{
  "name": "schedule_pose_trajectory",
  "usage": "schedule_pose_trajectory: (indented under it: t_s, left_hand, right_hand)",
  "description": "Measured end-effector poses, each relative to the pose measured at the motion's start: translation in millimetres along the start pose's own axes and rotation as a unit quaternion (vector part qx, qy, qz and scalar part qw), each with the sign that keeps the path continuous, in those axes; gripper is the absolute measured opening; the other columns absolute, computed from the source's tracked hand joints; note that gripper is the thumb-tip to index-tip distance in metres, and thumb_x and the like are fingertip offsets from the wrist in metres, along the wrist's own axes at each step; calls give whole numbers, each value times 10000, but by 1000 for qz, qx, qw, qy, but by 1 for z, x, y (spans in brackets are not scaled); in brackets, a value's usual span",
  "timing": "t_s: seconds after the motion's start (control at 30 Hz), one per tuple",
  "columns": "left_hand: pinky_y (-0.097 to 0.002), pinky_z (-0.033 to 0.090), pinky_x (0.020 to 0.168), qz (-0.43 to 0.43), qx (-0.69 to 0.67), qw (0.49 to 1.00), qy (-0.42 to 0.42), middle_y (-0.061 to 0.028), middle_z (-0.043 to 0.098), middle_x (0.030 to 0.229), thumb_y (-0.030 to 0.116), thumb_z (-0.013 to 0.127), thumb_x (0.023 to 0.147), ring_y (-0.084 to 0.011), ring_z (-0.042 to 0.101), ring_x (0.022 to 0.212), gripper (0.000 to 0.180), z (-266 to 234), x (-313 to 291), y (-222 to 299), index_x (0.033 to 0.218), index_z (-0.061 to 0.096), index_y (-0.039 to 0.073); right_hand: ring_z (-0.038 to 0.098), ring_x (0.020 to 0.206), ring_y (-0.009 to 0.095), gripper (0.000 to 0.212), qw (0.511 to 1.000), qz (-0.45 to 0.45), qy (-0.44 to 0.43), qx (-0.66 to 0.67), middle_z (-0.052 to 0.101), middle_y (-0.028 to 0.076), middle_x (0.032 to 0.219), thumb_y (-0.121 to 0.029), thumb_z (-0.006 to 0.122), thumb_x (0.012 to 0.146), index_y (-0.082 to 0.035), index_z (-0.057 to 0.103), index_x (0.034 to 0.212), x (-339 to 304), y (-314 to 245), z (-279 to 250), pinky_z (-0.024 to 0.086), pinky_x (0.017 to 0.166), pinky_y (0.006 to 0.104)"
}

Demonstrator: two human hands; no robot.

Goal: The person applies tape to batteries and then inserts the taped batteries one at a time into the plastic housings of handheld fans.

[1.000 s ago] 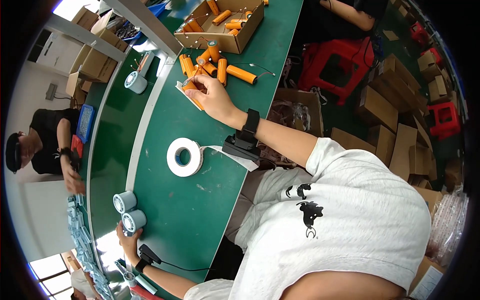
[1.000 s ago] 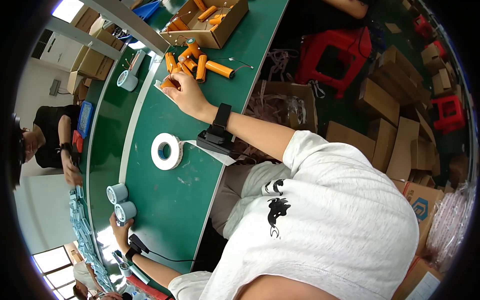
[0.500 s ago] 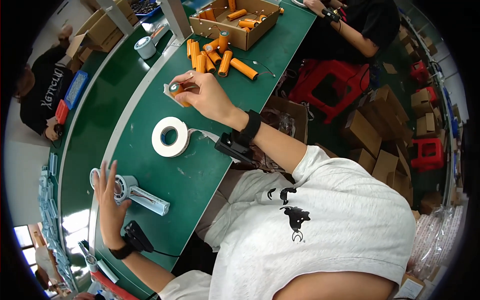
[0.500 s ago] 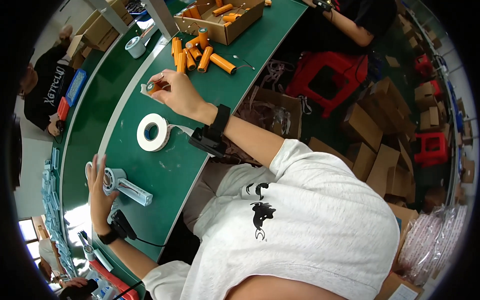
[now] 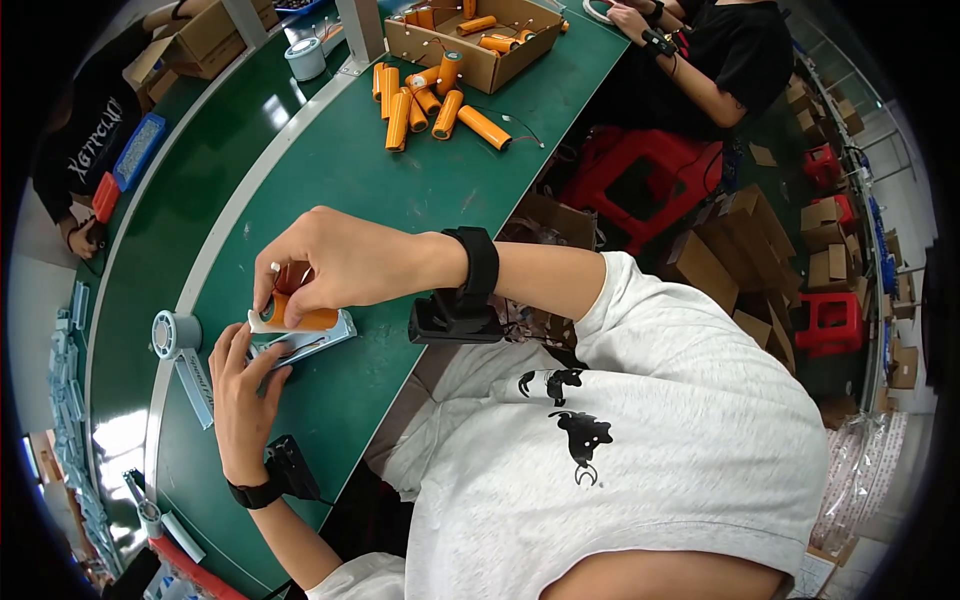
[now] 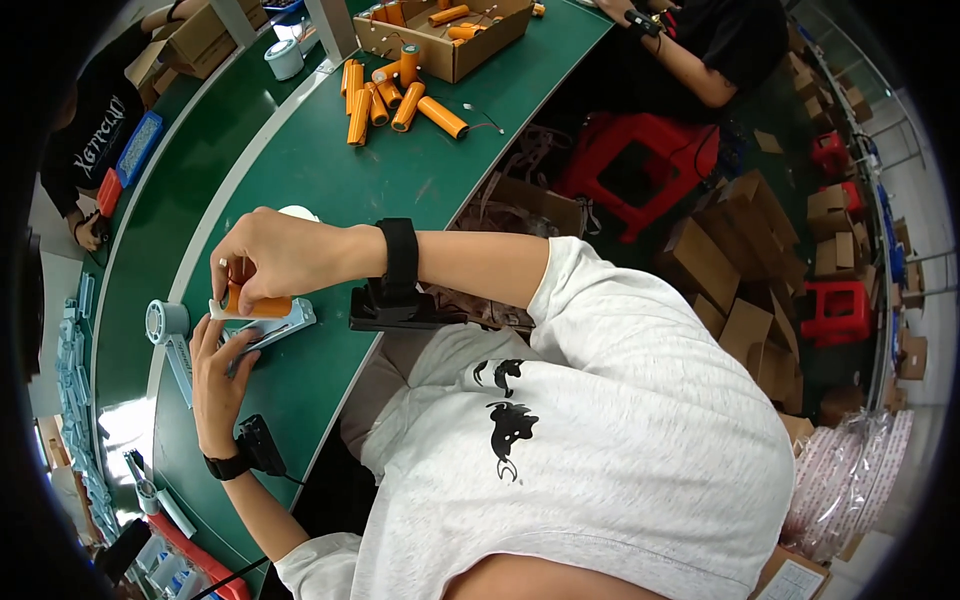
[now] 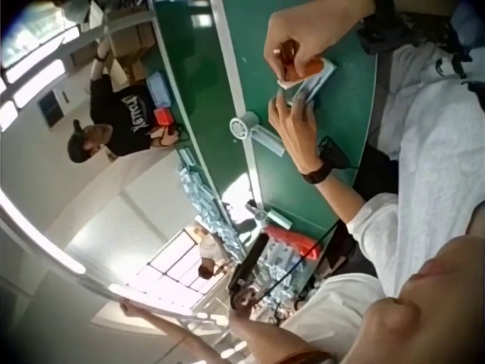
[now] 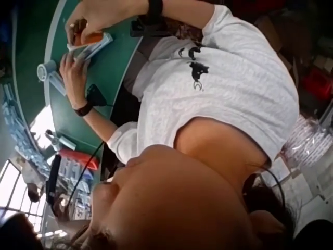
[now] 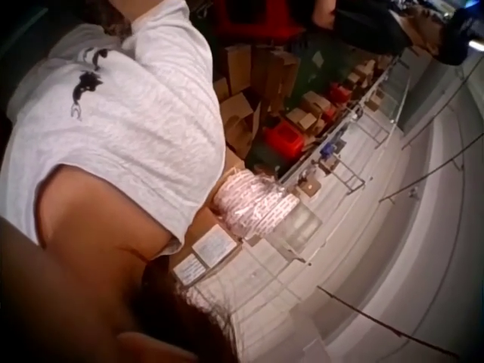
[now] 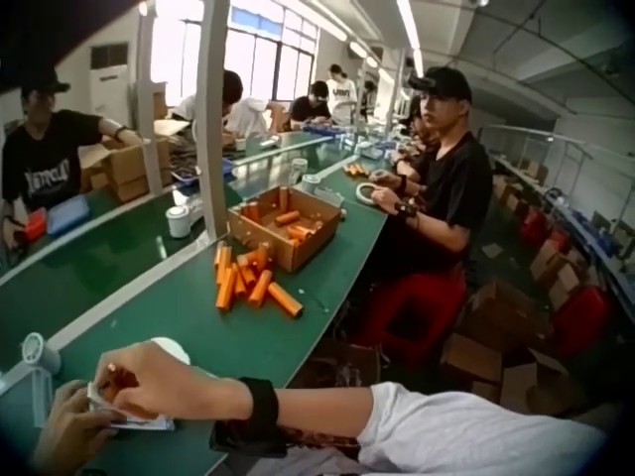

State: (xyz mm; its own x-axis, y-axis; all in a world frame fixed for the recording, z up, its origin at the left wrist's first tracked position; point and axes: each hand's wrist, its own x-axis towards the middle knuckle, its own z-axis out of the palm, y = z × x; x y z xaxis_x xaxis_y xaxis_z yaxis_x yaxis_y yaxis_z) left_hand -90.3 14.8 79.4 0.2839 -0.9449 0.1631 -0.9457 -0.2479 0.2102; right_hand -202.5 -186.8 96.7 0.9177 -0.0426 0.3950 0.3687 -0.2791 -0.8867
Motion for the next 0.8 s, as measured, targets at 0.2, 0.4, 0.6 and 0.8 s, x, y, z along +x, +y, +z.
schedule_pose_trajectory:
  t_s: [0.2,0.4,0.6,0.8]
  left_hand:
    - [-407,346,904,47,107,993,0,-98,512,1099,43,644,696,-298,410,1117,225,6,3,15,918,609,39]
    - [-378,360,872,-20,-48,999,17,-94,514,1071,8,602,736,-266,453,1018,180,5,2,1,910,557,2]
    - [-304,416,753,-176,-304,933,83,-93,515,1038,-1,502,830,-199,502,824,114,15,-6,-2,942,520,-13]
    - [-276,430,718,-128,-291,927,198,-106,513,1024,30,418,888,-177,508,770,132,34,-7,0,991,489,-14]
  right_hand:
    - [606,660,206,142,991,-28,-77,-108,622,107,697,-26,638,661,14,622,796,5,10,9,466,611,274]
    - [593,664,280,111,973,-80,-130,-173,594,138,689,-2,587,684,37,560,784,7,10,10,461,610,322]
    - [613,705,323,126,932,-76,-191,-299,607,177,739,-28,553,726,28,571,837,11,-1,16,485,594,358]
    - [613,723,338,137,864,-90,-275,-412,617,163,768,-93,523,785,19,569,847,26,11,34,493,600,392]
